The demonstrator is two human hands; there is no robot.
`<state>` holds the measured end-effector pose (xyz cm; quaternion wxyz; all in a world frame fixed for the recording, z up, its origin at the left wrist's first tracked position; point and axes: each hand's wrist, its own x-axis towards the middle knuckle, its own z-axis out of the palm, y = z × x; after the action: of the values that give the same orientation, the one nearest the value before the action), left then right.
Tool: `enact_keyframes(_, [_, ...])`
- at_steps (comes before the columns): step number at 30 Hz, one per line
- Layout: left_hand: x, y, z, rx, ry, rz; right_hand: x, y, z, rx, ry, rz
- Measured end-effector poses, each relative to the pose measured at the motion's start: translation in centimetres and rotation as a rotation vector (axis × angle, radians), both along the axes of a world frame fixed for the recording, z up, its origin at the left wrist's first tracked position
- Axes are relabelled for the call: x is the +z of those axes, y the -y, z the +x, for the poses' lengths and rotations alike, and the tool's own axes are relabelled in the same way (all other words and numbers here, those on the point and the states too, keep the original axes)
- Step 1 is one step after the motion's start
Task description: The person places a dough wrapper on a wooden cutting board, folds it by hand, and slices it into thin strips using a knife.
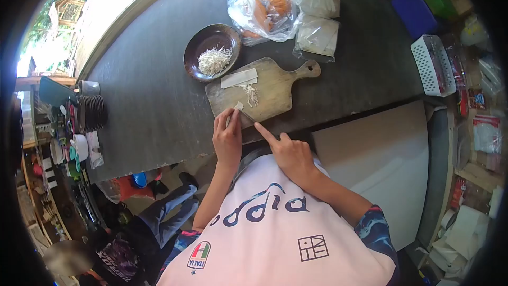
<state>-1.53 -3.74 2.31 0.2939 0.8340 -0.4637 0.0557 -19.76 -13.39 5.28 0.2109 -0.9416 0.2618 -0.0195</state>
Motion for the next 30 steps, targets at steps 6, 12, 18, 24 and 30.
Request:
enact_keyframes(6, [-0.1, -0.1, 0.1, -0.011, 0.006, -0.012, -0.3, -0.1, 2.1, -0.024, 0.046, 0.003])
enact_keyframes(12, [-0.3, -0.2, 0.1, -0.005, 0.008, -0.014, -0.9, -0.3, 2.4, -0.038, 0.086, -0.016])
enact_keyframes(18, [0.1, -0.3, 0.1, 0.014, 0.008, 0.001, 0.4, -0.1, 0.6, -0.013, 0.026, 0.011])
enact_keyframes(24, [-0.2, -0.5, 0.4, -0.024, 0.026, 0.005, -1.6, -0.1, 3.3, -0.013, 0.076, -0.047])
enact_keyframes(30, [-0.3, -0.2, 0.2, 0.005, 0.051, -0.016, 0.2, -0.2, 0.1, -0.014, -0.014, 0.034])
